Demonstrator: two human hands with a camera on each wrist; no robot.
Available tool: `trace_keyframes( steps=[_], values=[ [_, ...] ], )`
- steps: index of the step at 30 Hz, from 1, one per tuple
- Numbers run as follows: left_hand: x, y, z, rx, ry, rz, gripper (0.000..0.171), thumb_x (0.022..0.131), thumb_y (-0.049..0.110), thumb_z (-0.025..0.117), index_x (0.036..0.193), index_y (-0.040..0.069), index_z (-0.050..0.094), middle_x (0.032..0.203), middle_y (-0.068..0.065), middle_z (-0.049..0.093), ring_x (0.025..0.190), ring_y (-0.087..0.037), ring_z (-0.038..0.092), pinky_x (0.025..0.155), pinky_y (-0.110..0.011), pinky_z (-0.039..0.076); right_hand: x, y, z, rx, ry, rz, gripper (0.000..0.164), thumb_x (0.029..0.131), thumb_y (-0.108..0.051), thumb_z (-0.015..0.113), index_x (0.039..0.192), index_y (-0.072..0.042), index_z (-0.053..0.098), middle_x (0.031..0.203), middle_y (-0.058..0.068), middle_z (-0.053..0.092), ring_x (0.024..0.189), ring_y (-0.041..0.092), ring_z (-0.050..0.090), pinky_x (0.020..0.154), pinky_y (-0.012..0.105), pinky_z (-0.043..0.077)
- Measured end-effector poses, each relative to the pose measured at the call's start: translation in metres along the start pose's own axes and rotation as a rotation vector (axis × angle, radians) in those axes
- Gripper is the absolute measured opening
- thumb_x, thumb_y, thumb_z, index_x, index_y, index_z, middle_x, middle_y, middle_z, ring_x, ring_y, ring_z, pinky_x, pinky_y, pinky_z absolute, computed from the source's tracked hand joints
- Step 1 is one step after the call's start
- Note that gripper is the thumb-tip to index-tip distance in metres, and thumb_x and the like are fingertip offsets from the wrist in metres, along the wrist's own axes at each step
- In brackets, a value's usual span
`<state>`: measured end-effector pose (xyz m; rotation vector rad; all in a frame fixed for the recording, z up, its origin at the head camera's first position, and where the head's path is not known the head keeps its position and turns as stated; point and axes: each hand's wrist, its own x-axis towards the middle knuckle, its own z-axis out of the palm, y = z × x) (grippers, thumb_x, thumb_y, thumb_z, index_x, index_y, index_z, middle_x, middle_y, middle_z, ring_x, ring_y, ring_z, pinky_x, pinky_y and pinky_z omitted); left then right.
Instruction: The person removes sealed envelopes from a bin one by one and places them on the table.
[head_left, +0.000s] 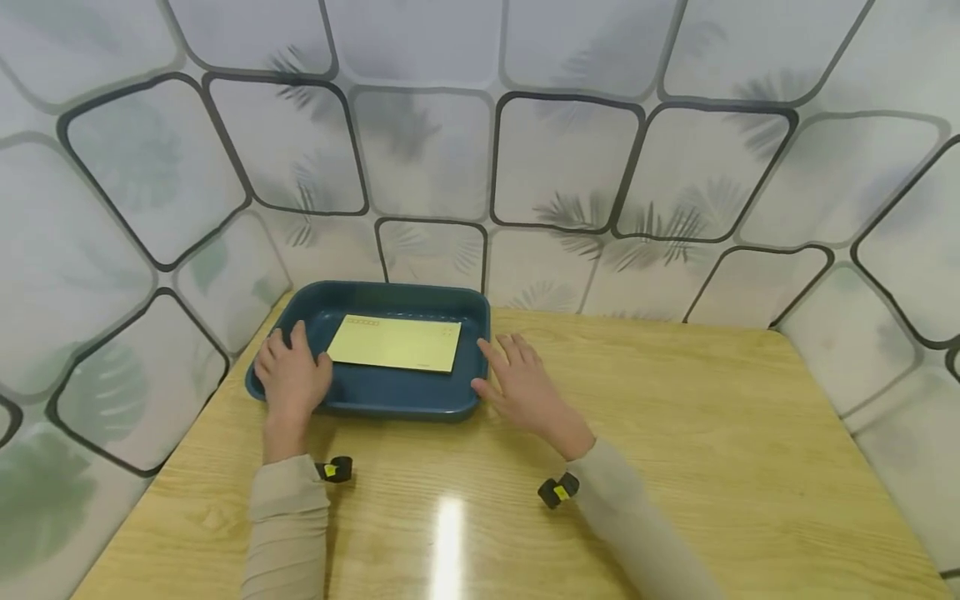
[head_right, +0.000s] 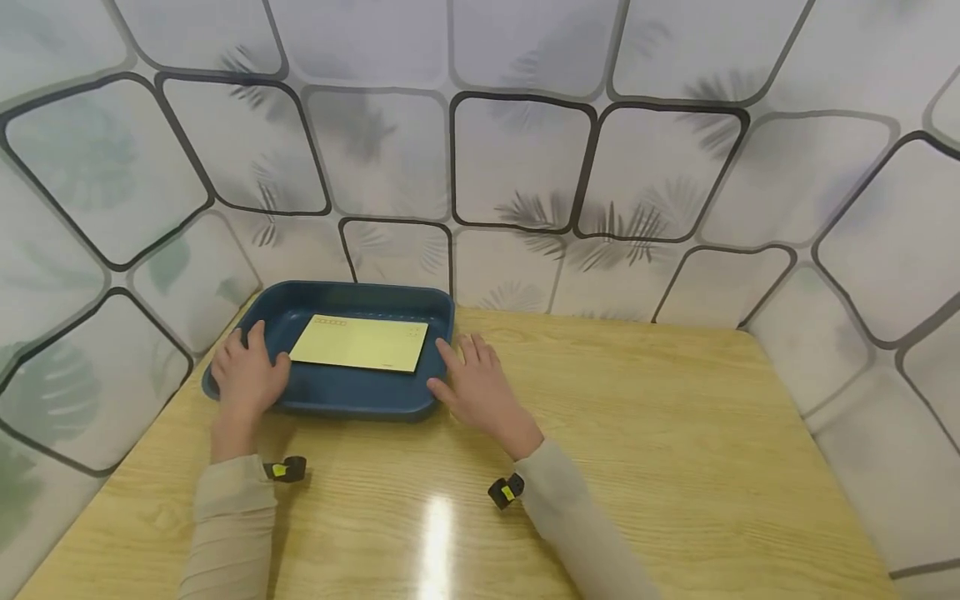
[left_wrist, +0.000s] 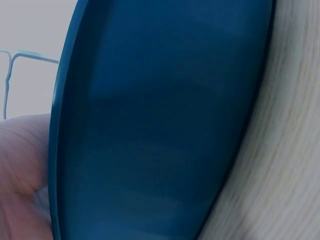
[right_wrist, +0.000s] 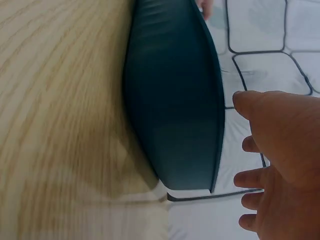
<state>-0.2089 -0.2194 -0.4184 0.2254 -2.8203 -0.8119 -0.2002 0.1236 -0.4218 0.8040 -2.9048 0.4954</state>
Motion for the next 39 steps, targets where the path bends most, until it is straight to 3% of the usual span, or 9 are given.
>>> trace_keyframes(
  steps=[10,17,25,33,39],
  values=[
    [0.000,-0.013,-0.007,-0.029,0.009,-0.020,0.061,0.099,0.019,0.042,0.150,-0.008,0.024,0.151,-0.042,0.010,0.140,-0.059,0.005,0.109,-0.072,0.005,0.017,-0.024,0.005,-0.069,-0.070,-0.036,0.054,0.103,-0.037,0.051,0.147,-0.006,0.044,0.153,0.024,0.036,0.147,0.045,0.021,0.118,0.056,0.021],
    [-0.002,-0.017,-0.015,0.005,0.009,-0.111,0.063,0.099,0.019,0.040,0.152,-0.009,0.019,0.152,-0.044,0.003,0.141,-0.059,-0.001,0.112,-0.069,-0.001,0.034,-0.036,0.005,-0.159,-0.101,-0.073,0.052,0.101,-0.033,0.057,0.145,-0.007,0.046,0.152,0.020,0.039,0.148,0.041,0.022,0.118,0.054,0.023],
    [0.001,-0.020,-0.010,0.064,-0.011,-0.133,0.065,0.097,0.021,0.038,0.152,-0.008,0.017,0.149,-0.045,0.009,0.137,-0.061,0.009,0.111,-0.070,0.003,0.056,-0.052,0.006,-0.177,-0.134,-0.110,0.046,0.097,-0.025,0.062,0.139,-0.007,0.053,0.145,0.019,0.047,0.145,0.038,0.031,0.119,0.045,0.024],
    [-0.002,-0.017,-0.008,0.090,-0.018,-0.125,0.064,0.097,0.020,0.039,0.151,-0.010,0.019,0.149,-0.045,0.011,0.135,-0.062,0.015,0.110,-0.071,0.009,0.073,-0.063,0.015,-0.175,-0.218,-0.056,0.050,0.098,-0.024,0.061,0.144,-0.009,0.048,0.150,0.018,0.041,0.145,0.034,0.032,0.116,0.045,0.032],
    [-0.002,-0.017,-0.006,0.103,-0.020,-0.128,0.064,0.097,0.020,0.040,0.150,-0.010,0.019,0.150,-0.044,0.010,0.135,-0.062,0.014,0.110,-0.070,0.009,0.084,-0.060,0.029,-0.192,-0.213,-0.019,0.055,0.097,-0.025,0.060,0.148,-0.011,0.043,0.152,0.019,0.039,0.143,0.033,0.036,0.112,0.045,0.037]
  ],
)
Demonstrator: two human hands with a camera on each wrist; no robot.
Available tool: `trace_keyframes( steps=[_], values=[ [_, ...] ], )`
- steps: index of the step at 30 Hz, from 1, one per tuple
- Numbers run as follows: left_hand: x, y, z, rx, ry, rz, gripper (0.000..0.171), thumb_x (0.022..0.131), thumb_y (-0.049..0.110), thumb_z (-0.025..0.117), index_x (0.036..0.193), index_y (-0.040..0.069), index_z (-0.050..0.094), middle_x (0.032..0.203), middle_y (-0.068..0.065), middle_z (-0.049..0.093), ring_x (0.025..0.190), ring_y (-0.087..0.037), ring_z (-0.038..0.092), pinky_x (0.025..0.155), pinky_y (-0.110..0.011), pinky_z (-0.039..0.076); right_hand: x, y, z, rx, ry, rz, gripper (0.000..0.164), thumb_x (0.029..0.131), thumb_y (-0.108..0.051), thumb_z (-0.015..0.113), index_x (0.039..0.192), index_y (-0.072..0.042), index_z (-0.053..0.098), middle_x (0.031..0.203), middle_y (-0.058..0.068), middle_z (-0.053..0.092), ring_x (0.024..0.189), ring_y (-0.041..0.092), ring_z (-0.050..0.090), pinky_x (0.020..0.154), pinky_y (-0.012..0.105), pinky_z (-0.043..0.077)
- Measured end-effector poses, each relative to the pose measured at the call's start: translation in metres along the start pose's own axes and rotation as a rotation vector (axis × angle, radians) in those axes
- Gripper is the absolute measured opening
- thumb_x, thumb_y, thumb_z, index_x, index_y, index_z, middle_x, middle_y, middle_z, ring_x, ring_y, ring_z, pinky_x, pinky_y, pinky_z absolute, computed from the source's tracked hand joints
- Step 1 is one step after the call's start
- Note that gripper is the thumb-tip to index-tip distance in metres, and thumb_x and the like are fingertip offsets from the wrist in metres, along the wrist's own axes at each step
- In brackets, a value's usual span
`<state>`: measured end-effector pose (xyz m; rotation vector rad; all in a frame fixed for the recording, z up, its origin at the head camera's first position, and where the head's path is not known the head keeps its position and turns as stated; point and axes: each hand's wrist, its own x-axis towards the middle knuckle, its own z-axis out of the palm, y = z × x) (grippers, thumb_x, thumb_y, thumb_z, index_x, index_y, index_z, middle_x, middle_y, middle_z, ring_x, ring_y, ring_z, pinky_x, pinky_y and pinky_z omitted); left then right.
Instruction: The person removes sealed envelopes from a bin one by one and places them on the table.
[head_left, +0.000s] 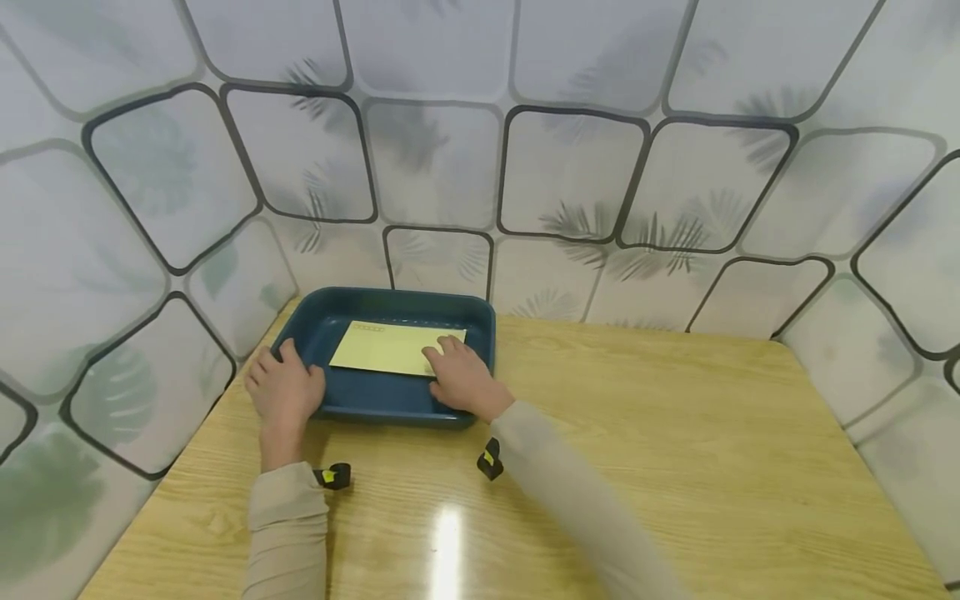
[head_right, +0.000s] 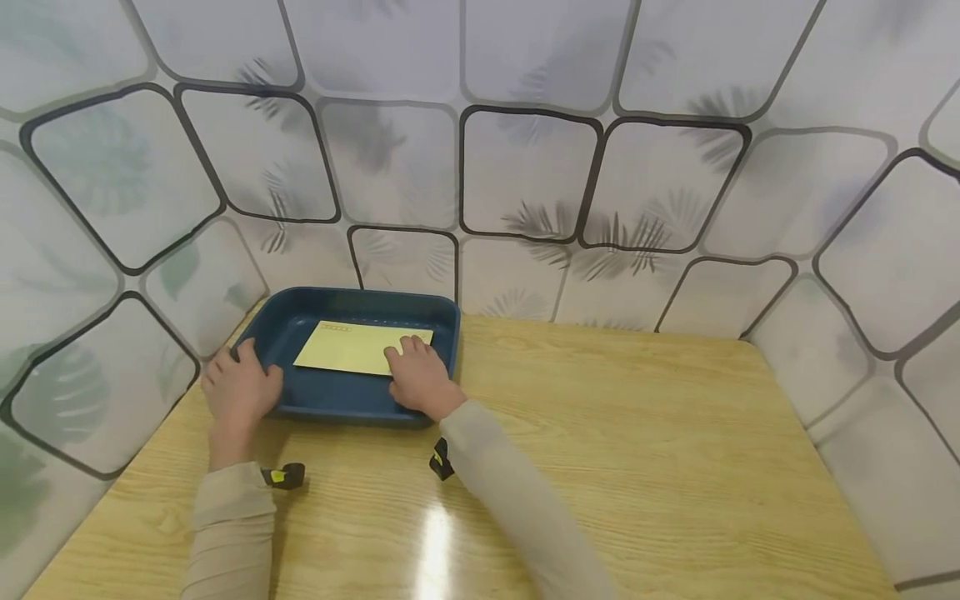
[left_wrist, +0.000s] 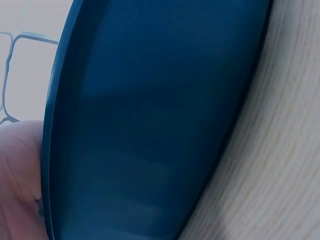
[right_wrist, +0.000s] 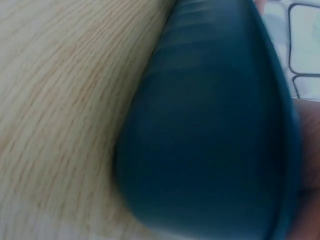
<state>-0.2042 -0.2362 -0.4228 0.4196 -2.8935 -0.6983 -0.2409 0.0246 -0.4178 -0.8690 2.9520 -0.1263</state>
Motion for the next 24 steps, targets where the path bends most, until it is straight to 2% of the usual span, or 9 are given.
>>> trace_keyframes(
  steps=[7,12,17,24],
  values=[
    [0.000,-0.002,0.002,0.016,0.002,0.009,0.064,0.097,0.020,0.039,0.150,-0.010,0.020,0.148,-0.045,0.011,0.134,-0.063,0.015,0.109,-0.071,0.010,0.011,0.002,0.008,-0.023,-0.055,0.111,0.066,0.097,-0.024,0.056,0.156,-0.016,0.028,0.157,0.019,0.030,0.145,0.034,0.032,0.116,0.044,0.032],
    [-0.001,-0.002,0.003,0.022,0.019,0.019,0.063,0.096,0.020,0.040,0.148,-0.011,0.022,0.147,-0.045,0.013,0.133,-0.063,0.017,0.107,-0.071,0.013,0.013,0.002,0.013,-0.054,-0.096,0.140,0.072,0.099,-0.030,0.057,0.159,-0.019,0.019,0.160,0.018,0.026,0.147,0.035,0.028,0.117,0.044,0.029],
    [-0.002,-0.004,0.004,0.023,0.015,0.021,0.062,0.096,0.021,0.039,0.148,-0.011,0.023,0.147,-0.046,0.013,0.133,-0.063,0.017,0.107,-0.071,0.012,0.012,0.001,0.018,-0.110,-0.124,0.134,0.072,0.100,-0.035,0.055,0.160,-0.021,0.018,0.156,0.015,0.035,0.145,0.035,0.031,0.117,0.044,0.030],
    [-0.002,-0.003,0.001,0.012,0.013,0.030,0.062,0.097,0.021,0.039,0.148,-0.011,0.024,0.147,-0.045,0.013,0.134,-0.062,0.016,0.108,-0.071,0.011,0.010,0.000,0.016,-0.140,-0.117,0.117,0.065,0.101,-0.035,0.054,0.157,-0.017,0.025,0.145,0.012,0.050,0.138,0.034,0.041,0.114,0.044,0.034]
  ],
)
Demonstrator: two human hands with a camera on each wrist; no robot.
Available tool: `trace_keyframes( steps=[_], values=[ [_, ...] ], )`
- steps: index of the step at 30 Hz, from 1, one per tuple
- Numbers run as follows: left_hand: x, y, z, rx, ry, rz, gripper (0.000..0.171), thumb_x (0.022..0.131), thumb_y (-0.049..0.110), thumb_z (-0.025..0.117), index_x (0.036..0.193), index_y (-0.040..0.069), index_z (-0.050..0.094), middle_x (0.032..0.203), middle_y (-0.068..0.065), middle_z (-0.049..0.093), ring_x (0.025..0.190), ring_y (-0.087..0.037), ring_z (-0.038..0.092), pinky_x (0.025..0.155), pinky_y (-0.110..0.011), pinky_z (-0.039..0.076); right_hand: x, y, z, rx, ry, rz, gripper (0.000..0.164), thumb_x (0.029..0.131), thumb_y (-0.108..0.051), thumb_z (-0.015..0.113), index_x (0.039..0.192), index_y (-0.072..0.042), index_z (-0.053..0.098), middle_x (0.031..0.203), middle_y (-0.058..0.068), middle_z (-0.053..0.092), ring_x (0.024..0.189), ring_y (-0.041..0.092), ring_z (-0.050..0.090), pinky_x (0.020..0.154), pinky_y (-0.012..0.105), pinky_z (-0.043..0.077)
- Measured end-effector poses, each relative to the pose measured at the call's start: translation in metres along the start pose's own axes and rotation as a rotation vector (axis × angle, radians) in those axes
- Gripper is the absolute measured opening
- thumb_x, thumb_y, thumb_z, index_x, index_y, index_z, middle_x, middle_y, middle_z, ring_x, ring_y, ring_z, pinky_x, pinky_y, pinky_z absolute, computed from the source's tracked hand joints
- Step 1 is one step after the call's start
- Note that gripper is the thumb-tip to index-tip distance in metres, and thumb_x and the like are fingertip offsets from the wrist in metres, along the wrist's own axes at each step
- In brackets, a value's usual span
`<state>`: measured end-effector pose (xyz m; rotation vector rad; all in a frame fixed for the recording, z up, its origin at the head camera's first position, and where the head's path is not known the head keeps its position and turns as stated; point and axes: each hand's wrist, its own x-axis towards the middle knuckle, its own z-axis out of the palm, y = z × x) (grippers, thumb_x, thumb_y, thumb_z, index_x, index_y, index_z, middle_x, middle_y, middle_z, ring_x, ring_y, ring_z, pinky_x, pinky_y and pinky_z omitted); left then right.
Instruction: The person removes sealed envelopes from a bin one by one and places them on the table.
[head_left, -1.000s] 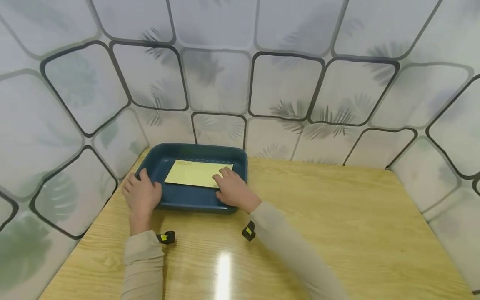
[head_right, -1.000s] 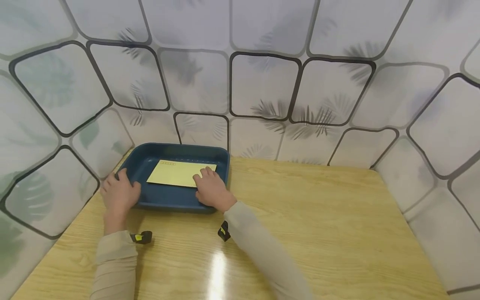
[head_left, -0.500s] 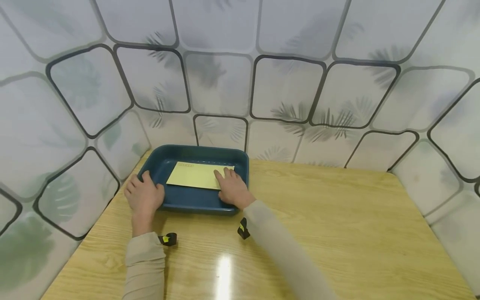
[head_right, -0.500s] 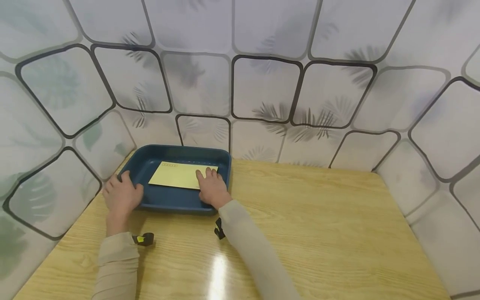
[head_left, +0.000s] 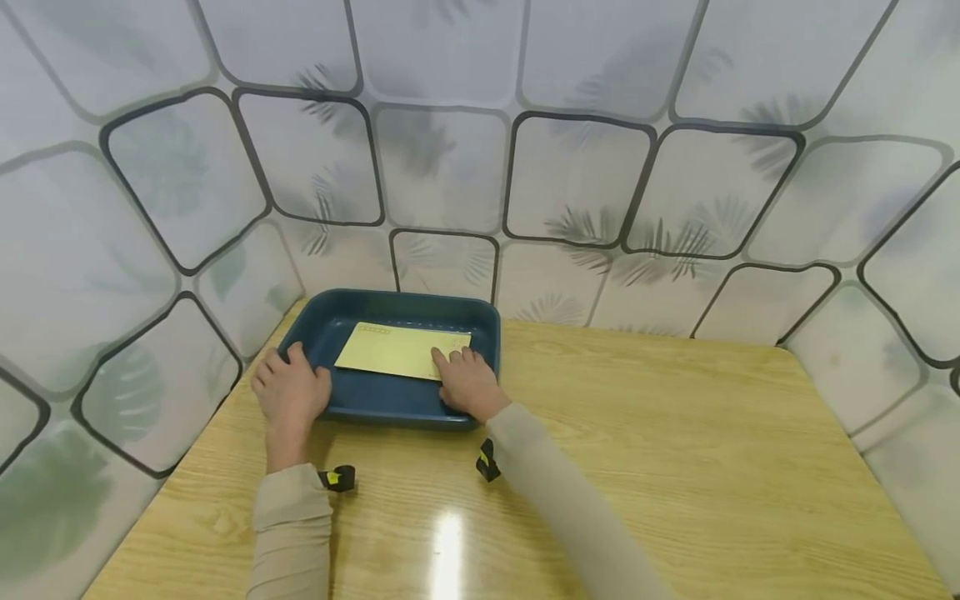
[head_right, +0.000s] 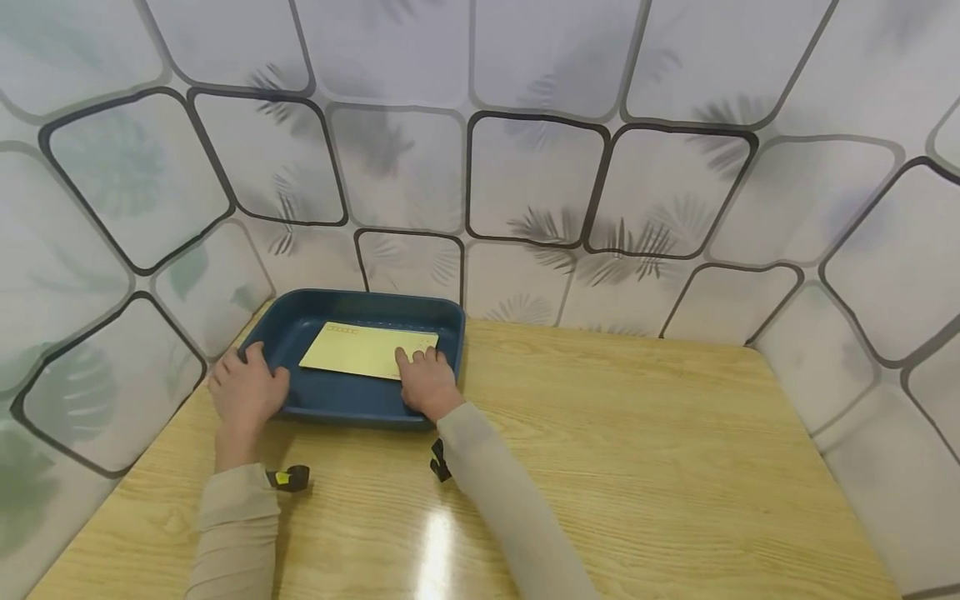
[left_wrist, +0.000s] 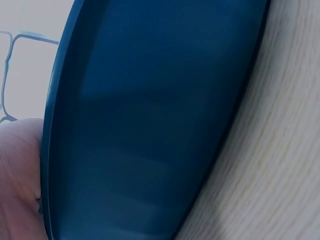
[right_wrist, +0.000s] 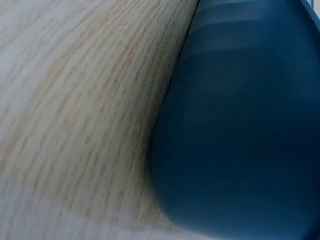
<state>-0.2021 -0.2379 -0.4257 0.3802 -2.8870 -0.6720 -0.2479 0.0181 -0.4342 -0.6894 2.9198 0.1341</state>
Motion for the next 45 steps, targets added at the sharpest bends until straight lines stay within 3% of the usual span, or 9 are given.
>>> trace_keyframes(
  steps=[4,13,24,33,45],
  values=[
    [-0.0001,0.0023,-0.0016,-0.002,-0.007,-0.001,0.062,0.097,0.022,0.040,0.147,-0.011,0.025,0.148,-0.045,0.012,0.134,-0.062,0.015,0.108,-0.070,0.011,0.0001,0.0007,0.0013,-0.025,0.033,-0.012,0.058,0.100,-0.033,0.054,0.151,-0.015,0.033,0.137,0.011,0.055,0.128,0.031,0.050,0.108,0.042,0.041],
    [-0.0006,0.0031,-0.0012,0.009,-0.005,0.003,0.060,0.097,0.022,0.040,0.146,-0.011,0.026,0.147,-0.045,0.012,0.133,-0.061,0.016,0.107,-0.070,0.012,0.0011,0.0006,0.0024,-0.027,0.052,-0.021,0.047,0.100,-0.030,0.055,0.142,-0.012,0.044,0.130,0.010,0.057,0.121,0.029,0.055,0.103,0.042,0.044],
    [-0.0014,0.0010,0.0005,0.019,-0.003,-0.004,0.059,0.097,0.021,0.040,0.145,-0.012,0.028,0.147,-0.045,0.013,0.133,-0.061,0.016,0.107,-0.071,0.011,0.0000,-0.0011,0.0019,0.030,0.079,-0.034,0.025,0.102,-0.027,0.047,0.113,-0.014,0.065,0.114,0.005,0.064,0.107,0.026,0.059,0.095,0.042,0.049],
    [-0.0015,0.0003,0.0002,0.015,-0.007,0.003,0.058,0.098,0.021,0.040,0.144,-0.013,0.030,0.147,-0.046,0.012,0.134,-0.062,0.015,0.108,-0.071,0.010,0.0006,-0.0012,0.0029,0.102,0.168,-0.037,0.023,0.103,-0.025,0.046,0.100,-0.013,0.066,0.095,0.005,0.063,0.080,0.021,0.063,0.072,0.037,0.056],
    [-0.0008,-0.0009,-0.0001,0.017,-0.014,0.007,0.057,0.098,0.022,0.040,0.143,-0.013,0.031,0.148,-0.046,0.010,0.134,-0.062,0.014,0.107,-0.072,0.010,0.0022,0.0026,0.0015,0.197,0.269,-0.055,0.024,0.103,-0.021,0.048,0.089,-0.010,0.065,0.088,0.006,0.061,0.082,0.021,0.061,0.070,0.036,0.055]
  ],
)
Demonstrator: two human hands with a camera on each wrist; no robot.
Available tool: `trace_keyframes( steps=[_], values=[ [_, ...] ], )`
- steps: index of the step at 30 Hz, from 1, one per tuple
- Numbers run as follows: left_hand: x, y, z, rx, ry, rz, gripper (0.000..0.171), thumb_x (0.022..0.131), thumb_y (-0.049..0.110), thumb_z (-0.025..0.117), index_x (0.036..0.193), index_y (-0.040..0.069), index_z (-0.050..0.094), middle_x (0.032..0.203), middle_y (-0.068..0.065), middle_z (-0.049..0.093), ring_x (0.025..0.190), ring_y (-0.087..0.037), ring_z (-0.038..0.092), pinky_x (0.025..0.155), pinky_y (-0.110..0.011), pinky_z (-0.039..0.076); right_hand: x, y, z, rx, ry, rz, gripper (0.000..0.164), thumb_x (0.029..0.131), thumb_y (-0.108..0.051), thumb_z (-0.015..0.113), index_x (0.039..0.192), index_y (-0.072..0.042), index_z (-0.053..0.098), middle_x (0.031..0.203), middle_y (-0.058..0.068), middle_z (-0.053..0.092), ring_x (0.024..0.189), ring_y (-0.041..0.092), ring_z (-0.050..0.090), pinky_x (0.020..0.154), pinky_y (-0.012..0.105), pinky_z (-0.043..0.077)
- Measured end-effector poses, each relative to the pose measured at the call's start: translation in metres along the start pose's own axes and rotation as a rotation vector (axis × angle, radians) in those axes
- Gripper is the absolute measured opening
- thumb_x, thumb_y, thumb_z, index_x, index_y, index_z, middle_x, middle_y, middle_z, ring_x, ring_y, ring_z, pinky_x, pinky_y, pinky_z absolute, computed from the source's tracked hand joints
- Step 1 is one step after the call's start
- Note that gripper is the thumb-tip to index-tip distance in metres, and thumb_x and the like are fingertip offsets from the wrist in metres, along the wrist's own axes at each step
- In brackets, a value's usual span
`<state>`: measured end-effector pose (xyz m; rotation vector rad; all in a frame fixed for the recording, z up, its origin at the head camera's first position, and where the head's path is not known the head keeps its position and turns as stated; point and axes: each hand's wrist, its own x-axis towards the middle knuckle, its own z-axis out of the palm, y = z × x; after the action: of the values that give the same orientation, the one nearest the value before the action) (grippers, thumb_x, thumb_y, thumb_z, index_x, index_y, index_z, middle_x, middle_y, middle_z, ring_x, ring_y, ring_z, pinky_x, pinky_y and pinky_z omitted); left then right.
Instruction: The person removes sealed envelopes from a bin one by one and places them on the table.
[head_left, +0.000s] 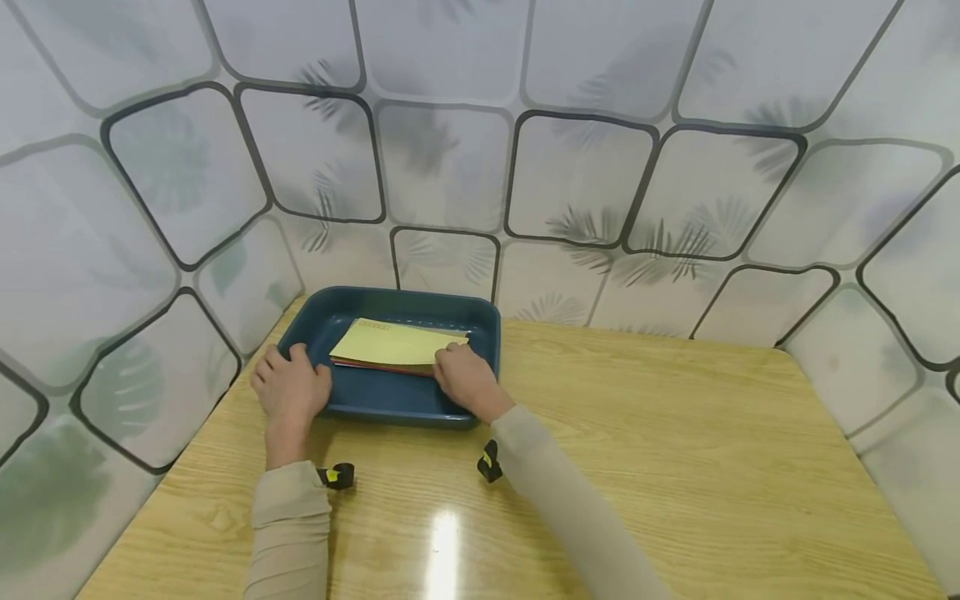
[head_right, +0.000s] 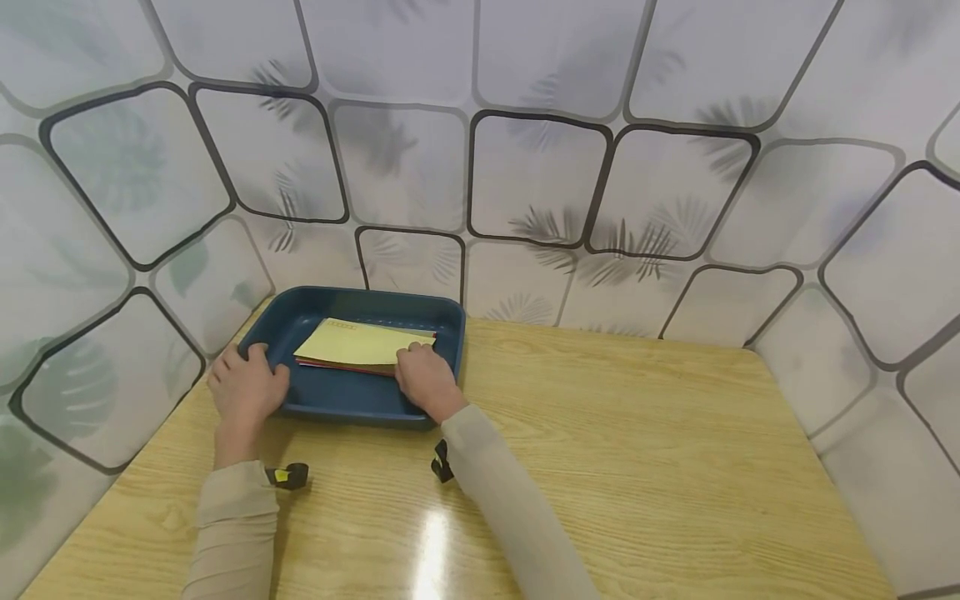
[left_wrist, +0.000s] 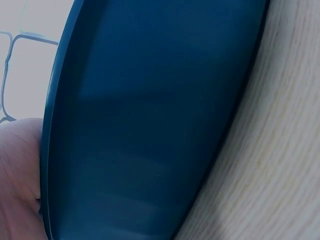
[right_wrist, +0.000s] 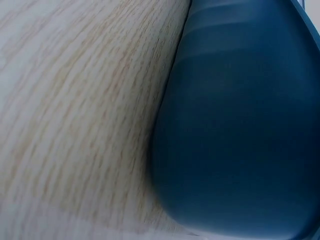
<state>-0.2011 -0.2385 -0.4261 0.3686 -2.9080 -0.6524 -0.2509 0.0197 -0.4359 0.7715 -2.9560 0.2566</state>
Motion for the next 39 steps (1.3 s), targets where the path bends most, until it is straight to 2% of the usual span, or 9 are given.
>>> trace_keyframes(
  steps=[6,13,17,19,22,26,30,35,39],
  values=[
    [0.000,0.000,0.000,-0.005,0.000,0.003,0.057,0.098,0.022,0.040,0.143,-0.013,0.032,0.148,-0.046,0.010,0.134,-0.062,0.014,0.107,-0.072,0.010,0.001,0.001,-0.001,0.077,0.032,0.042,0.025,0.103,-0.023,0.050,0.092,-0.008,0.068,0.104,0.009,0.066,0.100,0.026,0.063,0.085,0.038,0.055],
    [0.001,0.000,0.000,-0.004,0.001,0.004,0.056,0.098,0.021,0.039,0.142,-0.013,0.033,0.147,-0.046,0.011,0.133,-0.062,0.014,0.107,-0.072,0.010,0.004,0.006,-0.004,0.310,0.113,0.051,0.033,0.102,-0.012,0.049,0.069,-0.005,0.054,0.078,0.008,0.054,0.074,0.021,0.050,0.073,0.033,0.046],
    [0.001,0.001,0.000,-0.006,-0.004,0.005,0.056,0.098,0.021,0.039,0.141,-0.013,0.033,0.147,-0.046,0.011,0.133,-0.062,0.014,0.107,-0.072,0.009,0.002,0.010,-0.005,0.432,0.186,0.076,0.019,0.096,-0.001,0.051,0.103,0.006,0.067,0.112,0.020,0.063,0.108,0.031,0.061,0.098,0.042,0.049],
    [0.001,0.002,-0.001,-0.007,-0.008,0.004,0.056,0.098,0.021,0.039,0.141,-0.013,0.033,0.147,-0.046,0.010,0.134,-0.062,0.014,0.107,-0.072,0.009,0.002,0.011,-0.005,0.496,0.220,0.100,0.034,0.092,0.004,0.053,0.125,0.006,0.061,0.134,0.025,0.055,0.128,0.037,0.052,0.107,0.046,0.043],
    [0.001,0.003,-0.002,-0.006,-0.012,-0.004,0.056,0.098,0.021,0.040,0.142,-0.012,0.033,0.148,-0.046,0.010,0.134,-0.062,0.013,0.108,-0.071,0.008,0.002,0.013,-0.007,0.586,0.257,0.141,0.049,0.086,0.008,0.055,0.135,0.005,0.054,0.145,0.027,0.044,0.137,0.037,0.043,0.109,0.046,0.041],
    [0.001,0.003,-0.003,0.000,-0.016,-0.015,0.056,0.098,0.021,0.040,0.142,-0.012,0.033,0.148,-0.045,0.010,0.135,-0.061,0.013,0.108,-0.070,0.009,0.002,0.014,-0.009,0.740,0.262,0.210,0.068,0.081,0.009,0.053,0.147,0.002,0.040,0.135,0.025,0.051,0.107,0.031,0.061,0.082,0.037,0.052],
    [0.001,0.003,-0.002,0.005,-0.019,-0.020,0.056,0.098,0.022,0.039,0.142,-0.012,0.033,0.148,-0.045,0.010,0.135,-0.061,0.013,0.109,-0.070,0.009,0.000,0.014,-0.012,0.882,0.245,0.247,0.078,0.081,0.008,0.052,0.153,-0.002,0.025,0.127,0.022,0.057,0.075,0.020,0.057,0.055,0.029,0.042],
    [0.001,0.002,-0.001,0.009,-0.016,-0.020,0.056,0.098,0.022,0.039,0.142,-0.012,0.033,0.148,-0.045,0.010,0.135,-0.061,0.013,0.109,-0.070,0.008,-0.001,0.015,-0.012,0.871,0.258,0.237,0.068,0.081,0.007,0.053,0.147,-0.001,0.038,0.118,0.018,0.058,0.073,0.016,0.045,0.058,0.025,0.035],
    [0.002,0.001,0.000,0.006,-0.011,-0.014,0.056,0.097,0.021,0.038,0.142,-0.013,0.033,0.147,-0.045,0.011,0.134,-0.061,0.014,0.108,-0.071,0.008,0.000,0.016,-0.012,0.839,0.275,0.232,0.060,0.081,0.005,0.053,0.141,0.000,0.049,0.114,0.016,0.056,0.083,0.020,0.049,0.065,0.026,0.038]
  ],
)
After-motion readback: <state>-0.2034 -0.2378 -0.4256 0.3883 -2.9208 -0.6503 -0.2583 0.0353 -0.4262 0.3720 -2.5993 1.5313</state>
